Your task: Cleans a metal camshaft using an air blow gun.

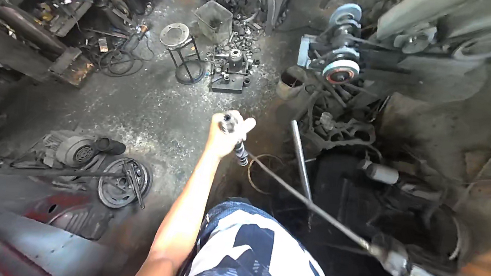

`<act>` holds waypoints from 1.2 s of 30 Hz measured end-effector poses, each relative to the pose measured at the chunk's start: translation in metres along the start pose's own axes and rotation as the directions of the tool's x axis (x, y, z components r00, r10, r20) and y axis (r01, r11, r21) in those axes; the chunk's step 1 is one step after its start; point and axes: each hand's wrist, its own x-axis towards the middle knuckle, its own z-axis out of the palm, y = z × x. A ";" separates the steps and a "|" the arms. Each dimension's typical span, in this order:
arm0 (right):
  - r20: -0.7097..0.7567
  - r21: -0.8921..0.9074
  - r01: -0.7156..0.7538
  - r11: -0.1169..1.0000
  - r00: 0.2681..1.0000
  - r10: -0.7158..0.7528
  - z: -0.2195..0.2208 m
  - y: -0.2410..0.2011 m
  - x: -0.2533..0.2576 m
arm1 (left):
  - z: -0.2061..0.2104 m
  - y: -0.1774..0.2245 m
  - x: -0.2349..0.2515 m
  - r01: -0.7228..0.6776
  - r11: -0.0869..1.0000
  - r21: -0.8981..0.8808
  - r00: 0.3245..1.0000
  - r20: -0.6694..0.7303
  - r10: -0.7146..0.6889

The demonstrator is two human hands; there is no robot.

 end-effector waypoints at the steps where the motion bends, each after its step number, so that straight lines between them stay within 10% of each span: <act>1: -0.023 -0.006 0.001 1.000 1.000 -0.001 0.001 -0.005 0.004 | -0.003 0.004 0.000 0.006 0.998 -0.070 1.000 0.005 -0.005; 17: -0.220 -0.168 0.064 0.984 0.970 -0.100 0.015 -0.004 0.015 | 0.015 0.099 0.012 -0.105 0.970 -0.221 0.990 0.072 0.124; 36: -0.195 -0.132 0.098 0.986 0.973 -0.123 0.021 -0.012 0.006 | 0.052 0.115 0.025 -0.208 0.978 -0.007 0.929 -0.315 0.195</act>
